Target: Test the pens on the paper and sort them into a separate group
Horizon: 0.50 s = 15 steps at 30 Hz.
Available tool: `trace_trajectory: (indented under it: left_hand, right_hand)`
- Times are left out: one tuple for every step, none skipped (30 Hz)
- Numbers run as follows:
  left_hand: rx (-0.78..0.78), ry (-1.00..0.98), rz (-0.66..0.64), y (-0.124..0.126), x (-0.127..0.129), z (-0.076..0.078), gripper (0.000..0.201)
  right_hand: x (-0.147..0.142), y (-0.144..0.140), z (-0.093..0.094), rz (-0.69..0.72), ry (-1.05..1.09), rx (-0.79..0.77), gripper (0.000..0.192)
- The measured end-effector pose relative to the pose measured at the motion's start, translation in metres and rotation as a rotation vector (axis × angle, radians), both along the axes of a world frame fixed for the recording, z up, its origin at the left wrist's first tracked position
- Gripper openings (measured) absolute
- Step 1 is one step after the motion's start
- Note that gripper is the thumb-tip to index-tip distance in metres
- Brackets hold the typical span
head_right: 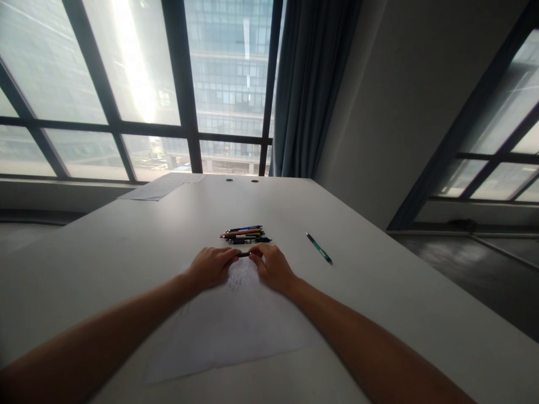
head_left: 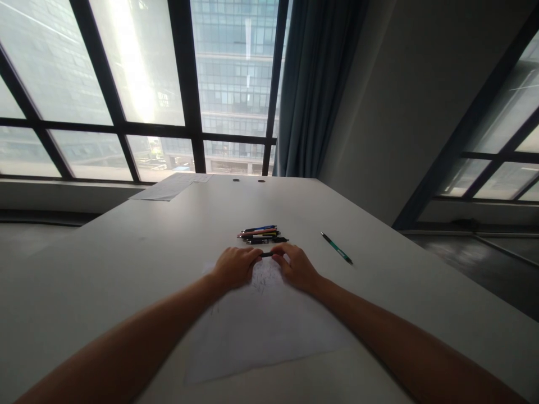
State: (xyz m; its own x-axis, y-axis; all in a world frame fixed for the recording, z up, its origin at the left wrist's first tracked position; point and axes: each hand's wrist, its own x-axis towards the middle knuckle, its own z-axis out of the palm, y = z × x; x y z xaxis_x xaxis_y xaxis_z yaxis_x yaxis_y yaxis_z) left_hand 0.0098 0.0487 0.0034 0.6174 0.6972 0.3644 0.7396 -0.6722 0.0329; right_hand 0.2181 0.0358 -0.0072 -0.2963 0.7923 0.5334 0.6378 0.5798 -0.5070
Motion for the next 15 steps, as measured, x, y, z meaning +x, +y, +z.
trace_trajectory:
  left_hand:
    - [-0.003,-0.001,-0.001,0.0001,0.0000,0.0001,0.025]
    - [-0.005,-0.004,-0.001,0.0002,0.0000,0.0002,0.026]
    - [-0.007,-0.005,0.000,0.0001,-0.0001,0.0004,0.026]
    - [-0.009,-0.002,0.000,0.0001,-0.0003,0.0006,0.027]
    - [-0.011,0.004,-0.002,0.0001,-0.0004,0.0007,0.027]
    - [-0.014,0.012,-0.004,0.0001,-0.0004,0.0007,0.027]
    - [-0.016,0.018,-0.006,0.0001,-0.0004,0.0006,0.027]
    - [-0.017,0.019,-0.005,0.0002,-0.0003,0.0003,0.027]
    - [-0.017,0.016,-0.004,0.0003,-0.0002,0.0000,0.027]
    - [-0.017,0.011,-0.003,0.0004,0.0000,-0.0003,0.027]
    - [-0.016,0.006,-0.002,0.0004,0.0002,-0.0006,0.027]
    - [-0.017,0.003,-0.002,0.0003,0.0004,-0.0007,0.027]
    - [-0.018,0.003,-0.002,0.0001,0.0005,-0.0006,0.027]
    - [-0.020,0.006,-0.002,-0.0002,0.0007,-0.0004,0.027]
    - [-0.023,0.008,0.001,-0.0005,0.0008,-0.0001,0.027]
  right_hand:
    - [-0.0003,-0.0003,0.0003,-0.007,0.030,-0.004,0.016]
    - [-0.0006,-0.0005,0.0007,-0.011,0.055,-0.014,0.018]
    - [-0.0009,-0.0007,0.0013,-0.010,0.069,-0.030,0.017]
    - [-0.0011,-0.0009,0.0020,-0.008,0.073,-0.048,0.016]
    - [-0.0012,-0.0011,0.0027,-0.010,0.074,-0.061,0.017]
    - [-0.0014,-0.0014,0.0034,-0.013,0.079,-0.068,0.017]
    - [-0.0015,-0.0016,0.0039,-0.014,0.091,-0.068,0.014]
    - [-0.0015,-0.0019,0.0043,-0.014,0.110,-0.066,0.007]
    - [-0.0015,-0.0022,0.0045,-0.013,0.135,-0.062,0.007]
    - [-0.0014,-0.0024,0.0047,-0.010,0.157,-0.061,0.011]
    - [-0.0013,-0.0026,0.0049,-0.008,0.174,-0.062,0.014]
    - [-0.0010,-0.0026,0.0050,-0.007,0.181,-0.065,0.014]
    - [-0.0007,-0.0026,0.0051,-0.009,0.181,-0.069,0.013]
    - [-0.0002,-0.0023,0.0051,-0.014,0.175,-0.072,0.012]
    - [0.0003,-0.0020,0.0050,-0.021,0.171,-0.070,0.011]
